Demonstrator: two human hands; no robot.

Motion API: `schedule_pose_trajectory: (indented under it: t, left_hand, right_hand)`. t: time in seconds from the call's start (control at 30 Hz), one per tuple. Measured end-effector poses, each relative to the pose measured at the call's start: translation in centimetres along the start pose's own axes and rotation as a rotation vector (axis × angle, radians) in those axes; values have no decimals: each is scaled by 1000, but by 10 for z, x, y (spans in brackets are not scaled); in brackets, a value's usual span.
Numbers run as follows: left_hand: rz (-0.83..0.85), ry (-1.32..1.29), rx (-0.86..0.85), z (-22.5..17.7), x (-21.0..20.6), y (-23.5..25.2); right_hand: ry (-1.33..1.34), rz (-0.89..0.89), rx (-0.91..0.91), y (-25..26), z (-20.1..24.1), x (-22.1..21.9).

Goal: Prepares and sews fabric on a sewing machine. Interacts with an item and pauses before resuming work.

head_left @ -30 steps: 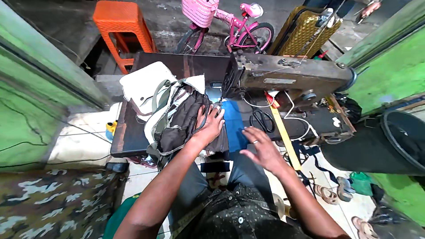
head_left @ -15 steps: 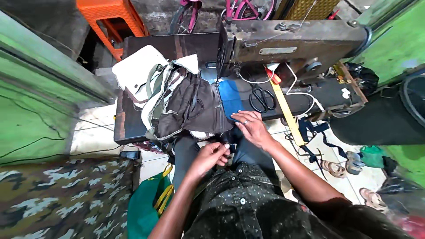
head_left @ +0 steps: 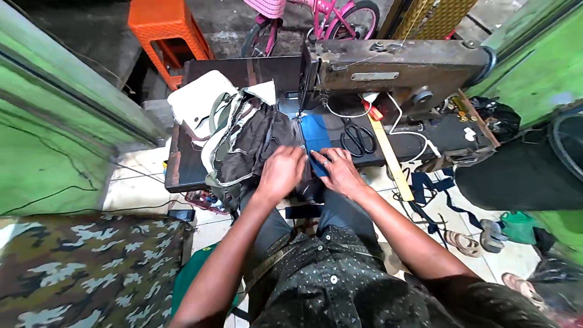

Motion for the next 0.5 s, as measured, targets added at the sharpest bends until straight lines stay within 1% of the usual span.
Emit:
schedule_pose_trajectory:
  t: [0.03, 0.1, 0.17, 0.23, 0.3, 0.37, 0.43, 0.5]
  left_hand:
    - [1, 60, -56, 6, 1, 8]
    - [47, 105, -113, 19, -10, 18]
    - [84, 125, -115, 31, -30, 22]
    - [104, 129, -104, 39, -42, 19]
    - [107, 127, -96, 41, -46, 14]
    - [92, 133, -97, 41, -47, 13]
    - [72, 127, -109, 43, -49, 12]
    - [58, 112, -117, 43, -49, 11]
  right_hand:
    - [-9, -13, 10, 1, 1, 0]
    - [40, -33, 13, 4, 1, 2]
    - [244, -6, -53, 8, -6, 9]
    - [490, 76, -187, 16, -18, 19]
    - [628, 152, -271, 21, -27, 29]
    - [593, 181, -249, 23, -25, 36]
    - [452, 160, -185, 21, -16, 35]
    - [320, 139, -139, 13, -6, 24]
Point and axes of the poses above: each hand's wrist, its own y-axis towards the middle knuckle, its own x-axis out of the back of the hand, z = x × y, the point moved 6 cm from there along y, towards the middle knuckle, and after that the axes turned 15 degrees about -x, right-handed, at the moved point
